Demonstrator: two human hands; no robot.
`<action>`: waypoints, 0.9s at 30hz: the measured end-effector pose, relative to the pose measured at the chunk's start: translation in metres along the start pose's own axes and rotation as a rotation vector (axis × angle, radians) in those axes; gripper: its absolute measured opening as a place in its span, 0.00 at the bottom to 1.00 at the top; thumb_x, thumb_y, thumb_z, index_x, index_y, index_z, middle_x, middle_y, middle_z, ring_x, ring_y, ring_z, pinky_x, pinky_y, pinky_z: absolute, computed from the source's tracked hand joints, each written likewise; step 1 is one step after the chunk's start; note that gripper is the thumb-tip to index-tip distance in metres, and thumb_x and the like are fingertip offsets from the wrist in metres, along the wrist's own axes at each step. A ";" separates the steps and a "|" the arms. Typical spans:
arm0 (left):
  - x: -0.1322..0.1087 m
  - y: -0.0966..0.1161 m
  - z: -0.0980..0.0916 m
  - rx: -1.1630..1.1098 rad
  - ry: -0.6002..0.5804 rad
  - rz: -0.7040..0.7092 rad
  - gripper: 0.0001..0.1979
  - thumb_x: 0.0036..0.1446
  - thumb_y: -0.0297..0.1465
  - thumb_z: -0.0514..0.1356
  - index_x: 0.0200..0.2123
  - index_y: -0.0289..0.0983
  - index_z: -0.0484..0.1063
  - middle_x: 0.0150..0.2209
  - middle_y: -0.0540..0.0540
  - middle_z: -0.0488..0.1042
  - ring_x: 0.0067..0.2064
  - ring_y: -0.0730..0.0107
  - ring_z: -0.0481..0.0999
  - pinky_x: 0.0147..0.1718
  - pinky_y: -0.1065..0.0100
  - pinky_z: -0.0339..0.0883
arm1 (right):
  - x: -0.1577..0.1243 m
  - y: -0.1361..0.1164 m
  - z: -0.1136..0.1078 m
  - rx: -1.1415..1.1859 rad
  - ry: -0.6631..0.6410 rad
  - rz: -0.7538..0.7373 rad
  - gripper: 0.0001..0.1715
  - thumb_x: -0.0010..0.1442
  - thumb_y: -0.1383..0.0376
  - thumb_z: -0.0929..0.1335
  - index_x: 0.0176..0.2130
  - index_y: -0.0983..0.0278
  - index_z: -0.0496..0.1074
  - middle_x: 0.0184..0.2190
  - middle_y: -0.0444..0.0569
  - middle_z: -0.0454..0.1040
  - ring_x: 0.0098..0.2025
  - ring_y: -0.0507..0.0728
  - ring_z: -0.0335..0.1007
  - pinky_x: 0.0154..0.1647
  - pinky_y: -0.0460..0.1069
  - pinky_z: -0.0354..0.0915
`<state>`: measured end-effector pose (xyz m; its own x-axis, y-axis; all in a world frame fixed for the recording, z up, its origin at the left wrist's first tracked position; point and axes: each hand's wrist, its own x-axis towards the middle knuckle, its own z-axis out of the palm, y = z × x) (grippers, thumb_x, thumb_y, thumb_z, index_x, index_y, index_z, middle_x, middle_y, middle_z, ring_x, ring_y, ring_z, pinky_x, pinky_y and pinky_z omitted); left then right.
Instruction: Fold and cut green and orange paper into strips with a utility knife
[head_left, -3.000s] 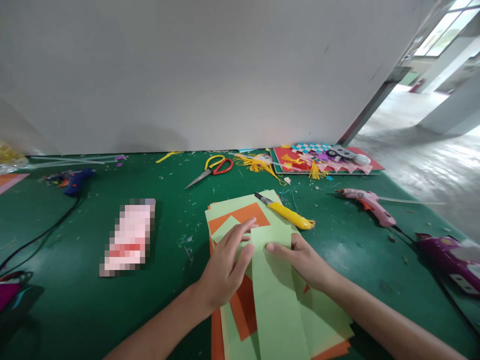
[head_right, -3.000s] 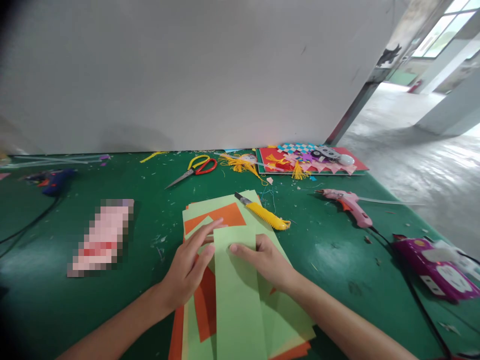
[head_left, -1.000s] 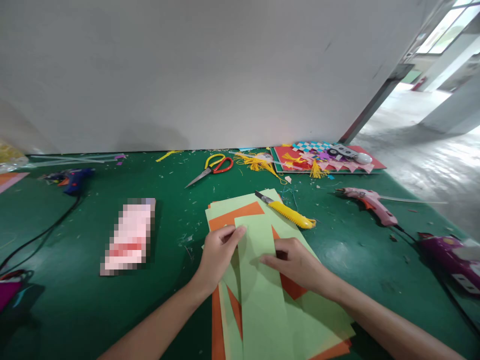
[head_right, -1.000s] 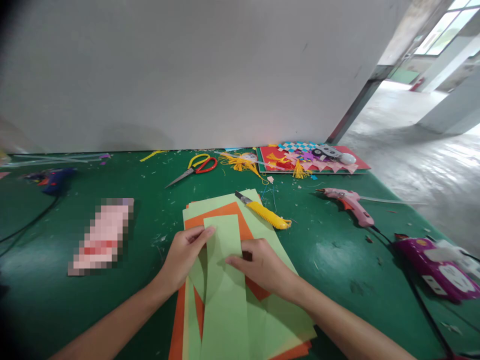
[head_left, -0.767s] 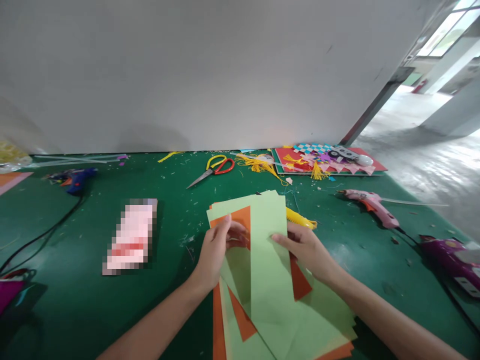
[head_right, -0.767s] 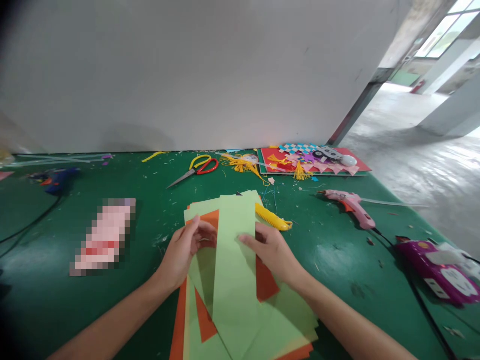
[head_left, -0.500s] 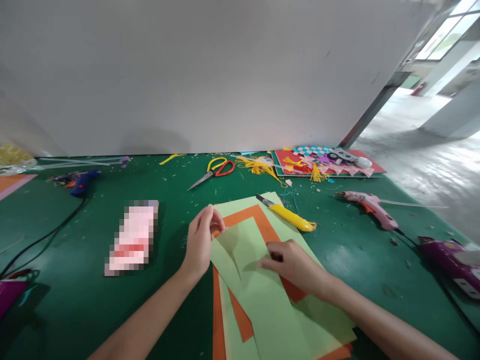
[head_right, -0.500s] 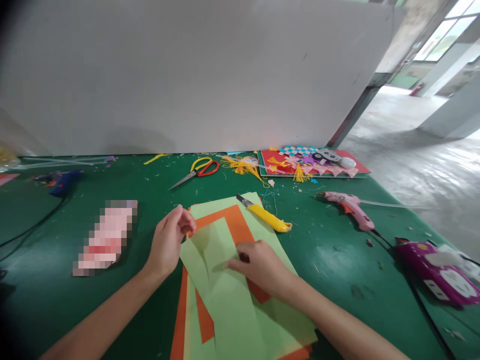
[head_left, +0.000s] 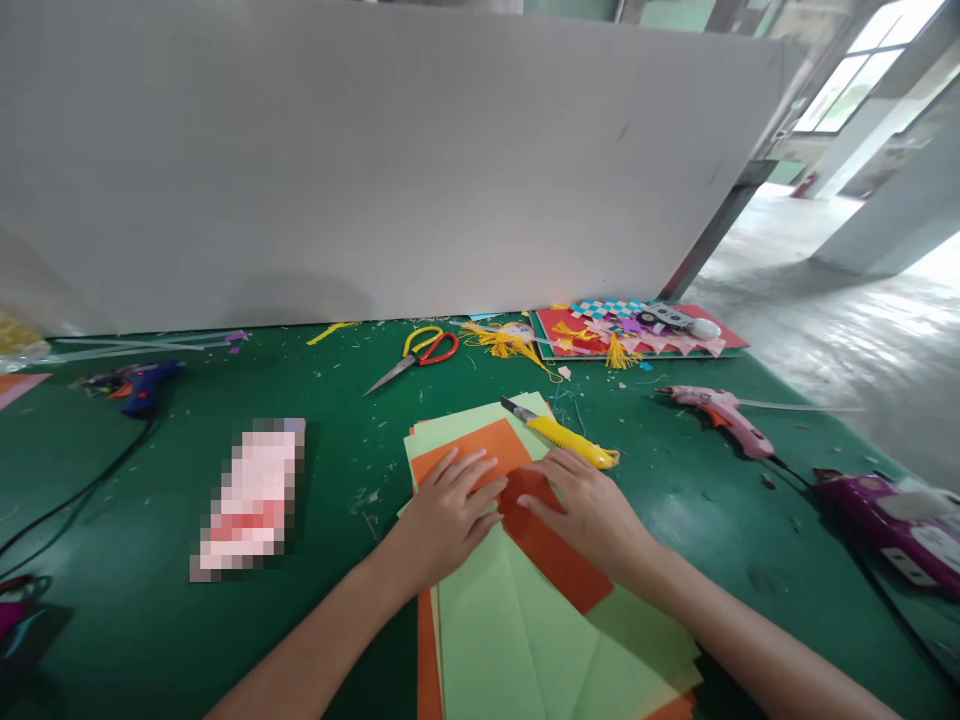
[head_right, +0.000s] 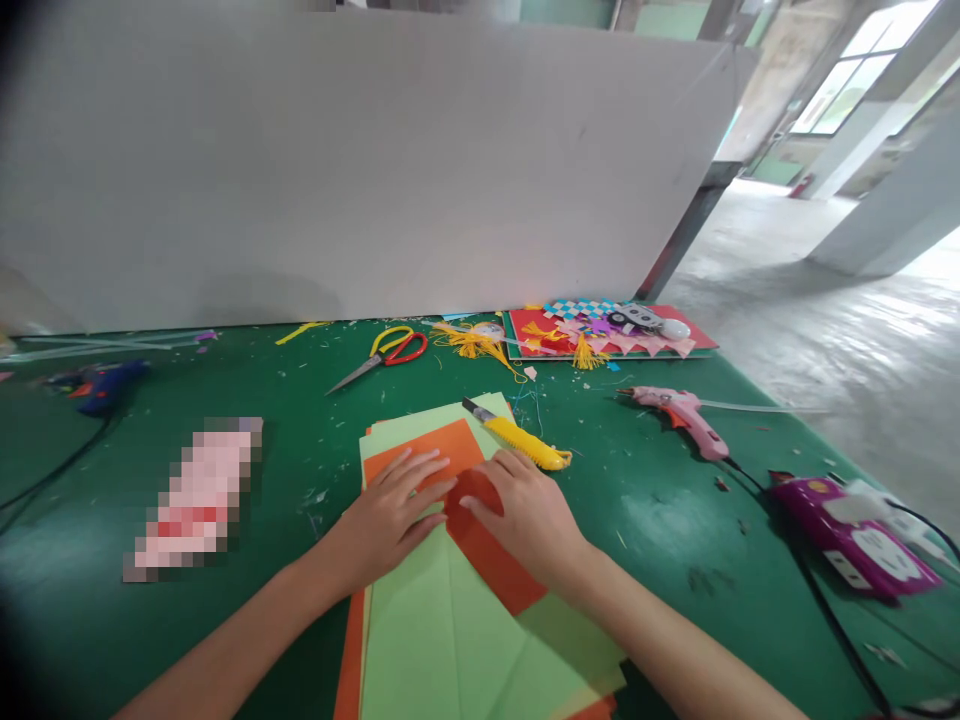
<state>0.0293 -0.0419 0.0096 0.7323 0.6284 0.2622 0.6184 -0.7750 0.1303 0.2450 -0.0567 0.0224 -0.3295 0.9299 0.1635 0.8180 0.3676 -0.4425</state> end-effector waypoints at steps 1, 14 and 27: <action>0.000 0.000 0.001 -0.003 0.018 0.011 0.16 0.65 0.33 0.51 0.53 0.36 0.68 0.56 0.39 0.68 0.60 0.53 0.62 0.58 0.48 0.57 | 0.001 0.003 0.001 -0.031 0.019 -0.050 0.19 0.61 0.59 0.66 0.50 0.64 0.70 0.48 0.55 0.73 0.51 0.63 0.68 0.51 0.57 0.65; -0.001 -0.001 -0.001 -0.106 0.060 0.069 0.14 0.62 0.23 0.49 0.47 0.34 0.70 0.48 0.41 0.74 0.51 0.57 0.70 0.50 0.55 0.67 | -0.003 0.008 0.025 -0.111 -0.026 -0.188 0.33 0.63 0.62 0.64 0.63 0.71 0.56 0.64 0.58 0.56 0.66 0.61 0.46 0.64 0.59 0.54; 0.002 -0.001 0.001 -0.107 0.063 0.033 0.13 0.63 0.25 0.50 0.48 0.34 0.70 0.48 0.41 0.73 0.50 0.58 0.71 0.48 0.56 0.68 | -0.001 0.006 0.019 0.070 -0.094 -0.188 0.34 0.65 0.60 0.62 0.66 0.63 0.50 0.65 0.51 0.55 0.67 0.59 0.45 0.65 0.61 0.51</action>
<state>0.0303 -0.0397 0.0086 0.7306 0.5995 0.3269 0.5578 -0.8001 0.2207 0.2418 -0.0558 0.0025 -0.5183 0.8387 0.1672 0.7043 0.5295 -0.4728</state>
